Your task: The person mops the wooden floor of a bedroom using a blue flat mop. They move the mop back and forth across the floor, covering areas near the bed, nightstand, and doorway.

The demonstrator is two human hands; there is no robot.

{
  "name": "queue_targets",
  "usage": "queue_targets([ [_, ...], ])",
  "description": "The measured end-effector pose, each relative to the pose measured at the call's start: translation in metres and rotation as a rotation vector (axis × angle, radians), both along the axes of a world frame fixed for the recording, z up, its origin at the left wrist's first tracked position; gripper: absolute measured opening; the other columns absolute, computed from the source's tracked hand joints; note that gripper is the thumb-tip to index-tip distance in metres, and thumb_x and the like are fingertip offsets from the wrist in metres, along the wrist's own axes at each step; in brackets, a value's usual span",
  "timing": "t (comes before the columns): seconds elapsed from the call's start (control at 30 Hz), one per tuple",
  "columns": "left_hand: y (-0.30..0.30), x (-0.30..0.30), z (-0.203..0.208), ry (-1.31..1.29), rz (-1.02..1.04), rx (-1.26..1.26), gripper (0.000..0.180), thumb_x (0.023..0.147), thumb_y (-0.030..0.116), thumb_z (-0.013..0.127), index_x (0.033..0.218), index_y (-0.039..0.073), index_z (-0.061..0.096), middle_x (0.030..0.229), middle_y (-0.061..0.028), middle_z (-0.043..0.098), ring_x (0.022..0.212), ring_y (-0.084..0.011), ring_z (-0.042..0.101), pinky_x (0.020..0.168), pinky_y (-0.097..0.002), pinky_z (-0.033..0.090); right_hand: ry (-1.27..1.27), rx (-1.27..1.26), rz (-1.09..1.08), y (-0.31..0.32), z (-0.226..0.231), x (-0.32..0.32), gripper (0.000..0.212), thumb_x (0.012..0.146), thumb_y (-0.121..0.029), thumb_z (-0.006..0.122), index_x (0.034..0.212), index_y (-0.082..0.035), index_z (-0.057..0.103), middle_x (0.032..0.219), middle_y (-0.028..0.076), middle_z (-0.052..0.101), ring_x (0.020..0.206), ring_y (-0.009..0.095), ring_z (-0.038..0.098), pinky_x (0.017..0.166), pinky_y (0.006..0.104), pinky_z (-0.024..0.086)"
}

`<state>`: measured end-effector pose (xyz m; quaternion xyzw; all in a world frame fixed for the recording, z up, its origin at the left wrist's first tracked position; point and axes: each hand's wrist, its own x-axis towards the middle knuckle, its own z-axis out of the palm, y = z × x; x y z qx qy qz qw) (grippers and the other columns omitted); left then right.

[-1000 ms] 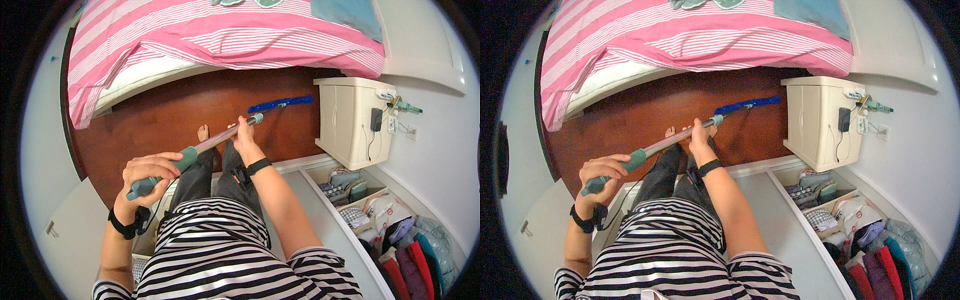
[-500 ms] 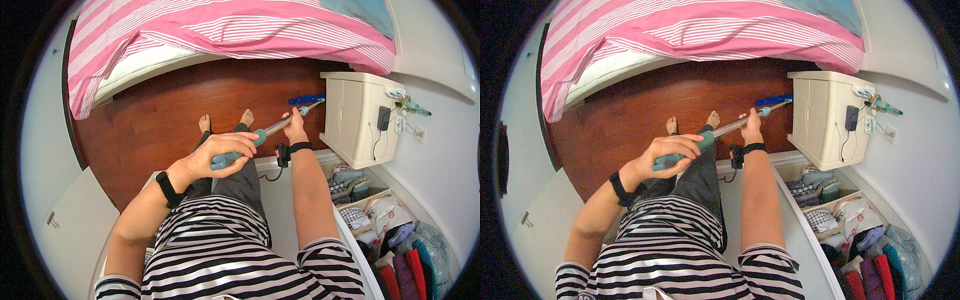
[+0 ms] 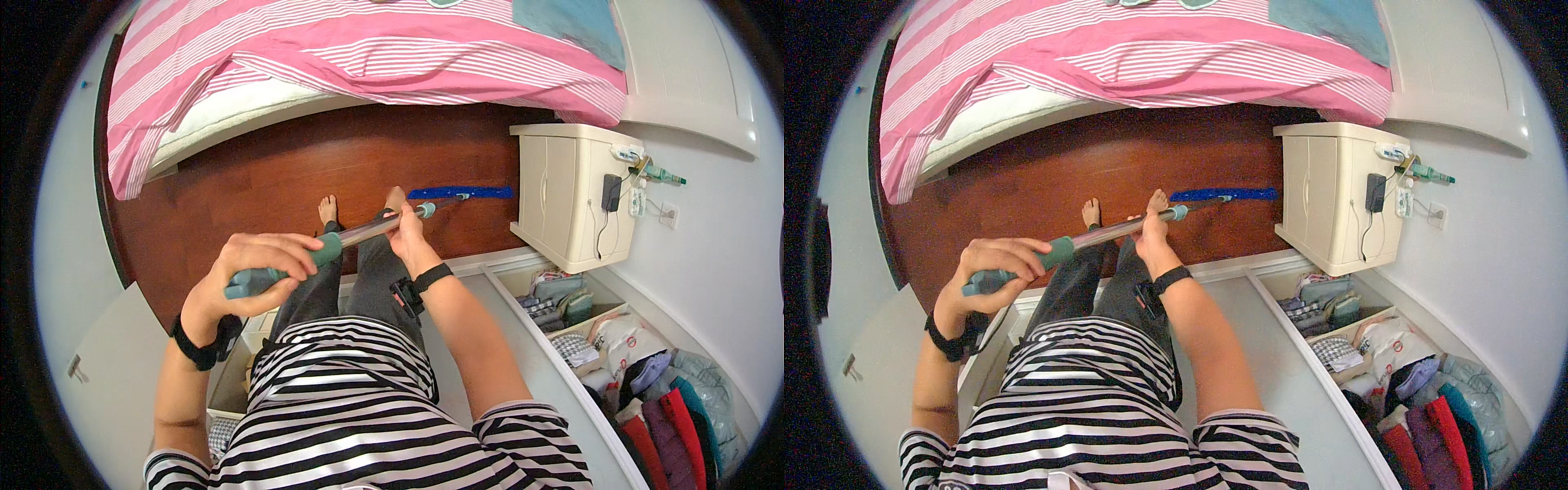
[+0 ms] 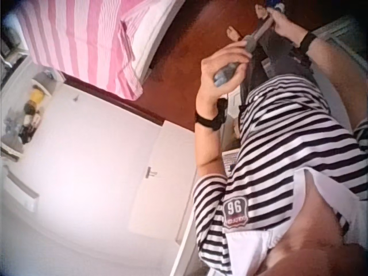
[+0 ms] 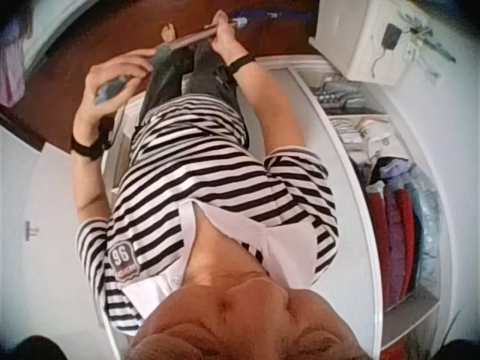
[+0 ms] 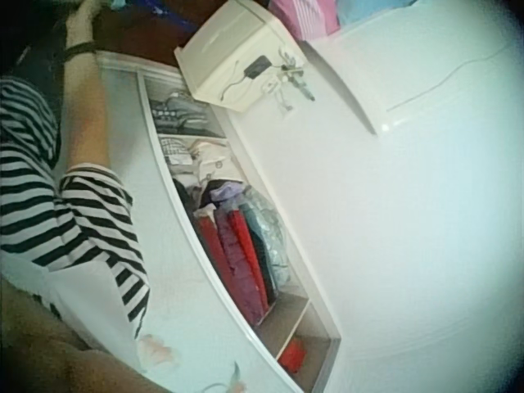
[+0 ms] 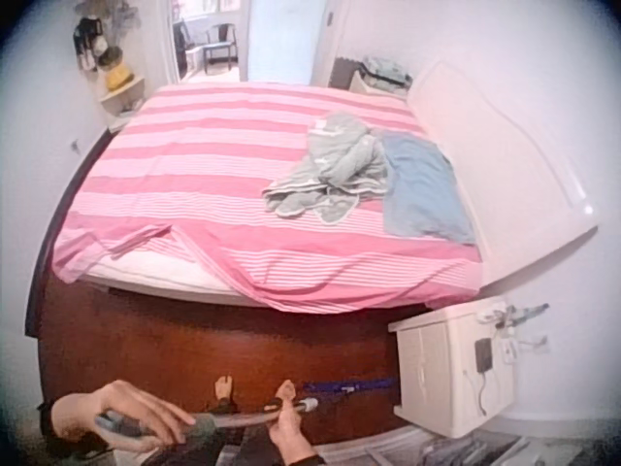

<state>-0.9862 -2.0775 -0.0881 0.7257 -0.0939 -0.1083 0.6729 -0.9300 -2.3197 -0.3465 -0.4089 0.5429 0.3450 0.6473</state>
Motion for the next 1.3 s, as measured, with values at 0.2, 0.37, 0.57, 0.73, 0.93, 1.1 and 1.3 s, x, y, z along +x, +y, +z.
queue_targets([
  [0.2, -0.026, 0.001, -0.022, 0.008, 0.048, -0.008, 0.008, 0.078, -0.004, 0.064, 0.085, -0.001, 0.068, 0.093, -0.0155, 0.071, 0.108, -0.0357, 0.066, 0.095, -0.0447, 0.051, -0.141, -0.03, -0.125, -0.025, -0.019, 0.014, 0.017, 0.097, -0.022, 0.055, 0.089, -0.008, 0.049, 0.069, 0.004, 0.054, 0.061, 0.019, 0.057, 0.055, 0.0359, 0.052],
  [0.37, -0.079, 0.026, -0.056, 0.011, 0.038, -0.067, 0.011, 0.08, -0.006, 0.065, 0.09, -0.002, 0.068, 0.1, -0.0147, 0.07, 0.115, -0.0328, 0.062, 0.098, -0.0429, 0.05, -0.183, -0.109, -0.1, -0.089, -0.04, 0.055, 0.015, 0.097, -0.02, 0.055, 0.091, -0.009, 0.048, 0.068, 0.004, 0.052, 0.061, 0.019, 0.055, 0.058, 0.0356, 0.052],
  [0.57, -0.124, 0.035, -0.084, -0.041, -0.094, -0.118, 0.009, 0.08, -0.004, 0.066, 0.088, -0.003, 0.067, 0.1, -0.0151, 0.069, 0.114, -0.0362, 0.062, 0.097, -0.0447, 0.05, -0.074, -0.233, -0.019, -0.147, -0.04, 0.072, 0.015, 0.1, -0.018, 0.051, 0.101, -0.005, 0.044, 0.076, 0.005, 0.051, 0.064, 0.017, 0.053, 0.063, 0.0343, 0.054],
  [0.73, -0.108, 0.034, -0.072, -0.042, -0.164, -0.098, 0.006, 0.079, -0.003, 0.066, 0.085, -0.003, 0.067, 0.095, -0.0154, 0.069, 0.109, -0.0355, 0.065, 0.098, -0.0448, 0.05, -0.008, -0.234, 0.003, -0.141, -0.032, 0.05, 0.016, 0.1, -0.021, 0.052, 0.101, -0.007, 0.045, 0.083, 0.007, 0.054, 0.068, 0.018, 0.055, 0.063, 0.0345, 0.054],
  [0.93, -0.058, 0.033, -0.038, -0.024, -0.189, -0.129, 0.006, 0.076, -0.005, 0.065, 0.082, -0.004, 0.067, 0.089, -0.0167, 0.069, 0.097, -0.0342, 0.069, 0.099, -0.046, 0.049, 0.034, -0.111, -0.013, -0.091, -0.023, 0.006, 0.022, 0.101, -0.029, 0.047, 0.107, -0.008, 0.044, 0.089, 0.011, 0.058, 0.082, 0.022, 0.058, 0.071, 0.0383, 0.053],
  [1.1, -0.014, 0.025, -0.001, 0.001, -0.124, -0.01, 0.01, 0.074, -0.004, 0.064, 0.084, -0.003, 0.068, 0.088, -0.0161, 0.071, 0.097, -0.0336, 0.07, 0.094, -0.044, 0.052, 0.015, 0.091, -0.023, -0.033, -0.013, -0.024, 0.02, 0.098, -0.028, 0.051, 0.1, -0.008, 0.049, 0.085, 0.008, 0.055, 0.074, 0.023, 0.058, 0.06, 0.0388, 0.05],
  [1.3, -0.014, 0.023, 0.002, 0.052, -0.022, -0.034, 0.01, 0.079, -0.006, 0.062, 0.088, -0.004, 0.066, 0.091, -0.0185, 0.07, 0.102, -0.0355, 0.067, 0.096, -0.0459, 0.05, -0.027, -0.05, 0.134, -0.027, -0.006, -0.017, 0.018, 0.094, -0.025, 0.057, 0.091, -0.009, 0.049, 0.081, 0.007, 0.053, 0.077, 0.02, 0.056, 0.063, 0.0373, 0.049],
])
